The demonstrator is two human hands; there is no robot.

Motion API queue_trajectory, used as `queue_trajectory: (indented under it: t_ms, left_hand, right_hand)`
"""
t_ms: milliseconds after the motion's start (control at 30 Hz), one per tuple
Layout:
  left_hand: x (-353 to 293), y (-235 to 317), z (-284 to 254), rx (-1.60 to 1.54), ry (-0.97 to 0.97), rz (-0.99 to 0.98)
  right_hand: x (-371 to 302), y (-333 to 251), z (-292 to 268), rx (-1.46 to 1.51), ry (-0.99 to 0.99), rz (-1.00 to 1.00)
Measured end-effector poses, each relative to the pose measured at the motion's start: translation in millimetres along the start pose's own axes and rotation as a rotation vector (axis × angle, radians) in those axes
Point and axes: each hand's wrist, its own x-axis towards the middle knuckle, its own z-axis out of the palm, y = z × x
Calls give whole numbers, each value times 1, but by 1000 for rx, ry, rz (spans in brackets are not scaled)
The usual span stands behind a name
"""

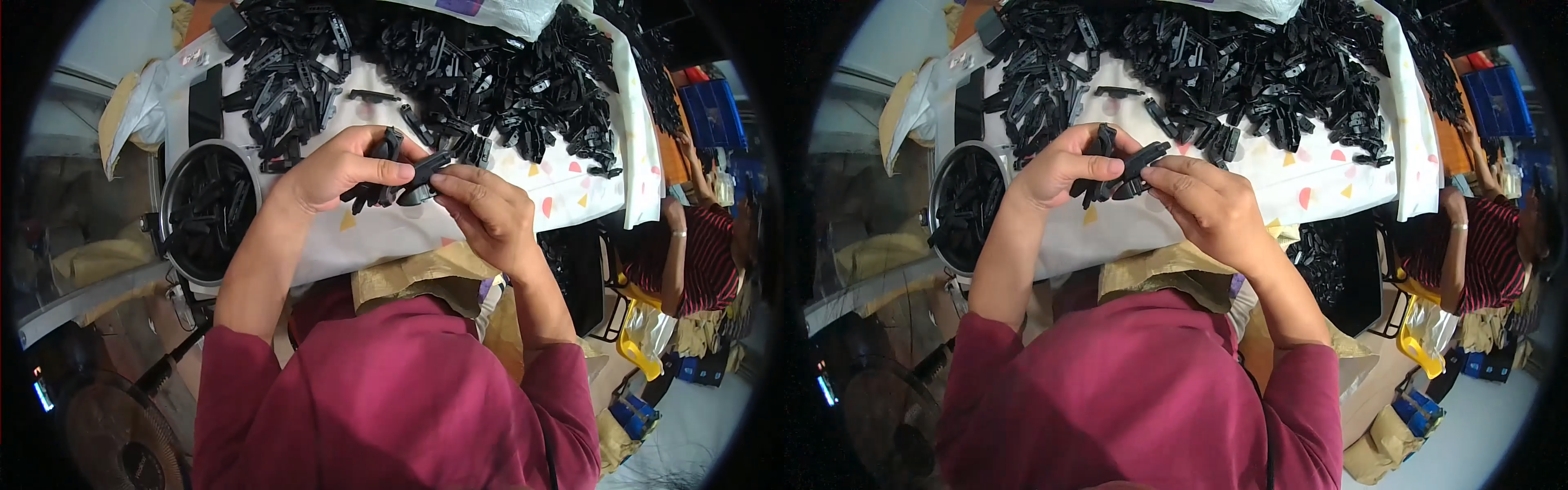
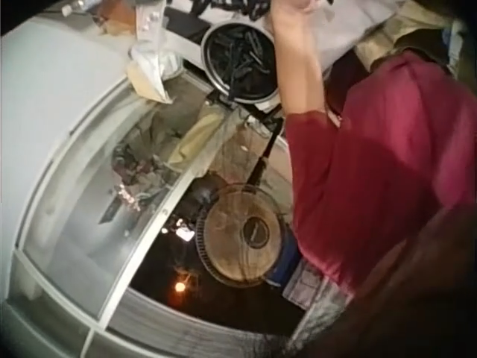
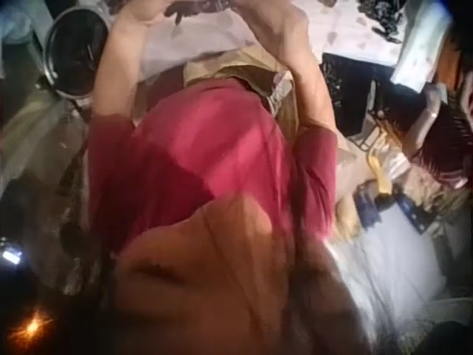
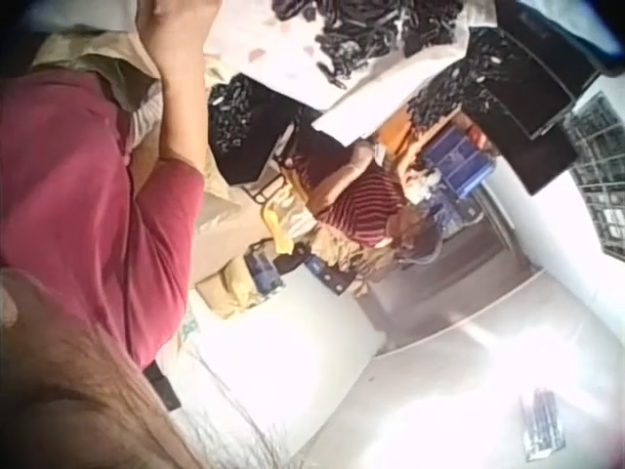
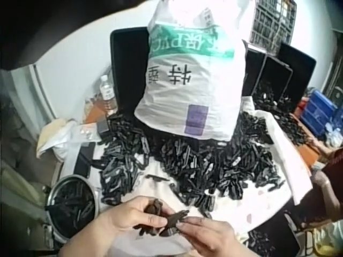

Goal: Inspecting and sorting small black plastic components into a bowl at a manufacturing workbench.

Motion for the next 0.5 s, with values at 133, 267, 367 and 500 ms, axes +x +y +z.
queue_trajectory:
  t_ms: [133,267,367,500]
  left_hand:
    - [-3,8,3,326,-7,-36]
    - [-9,3,5,356,-30,12]
    - [-10,2,8,324,-17,49]
    - [-15,7,24,466,54,241]
  right_hand:
    - [1,-5,2,-42,125,-70]
    - [-2,-13,1,-90,129,-137]
    - [-5,-16,2,-140,167,-153]
    - [-8,-19,1,-224,180,-176]
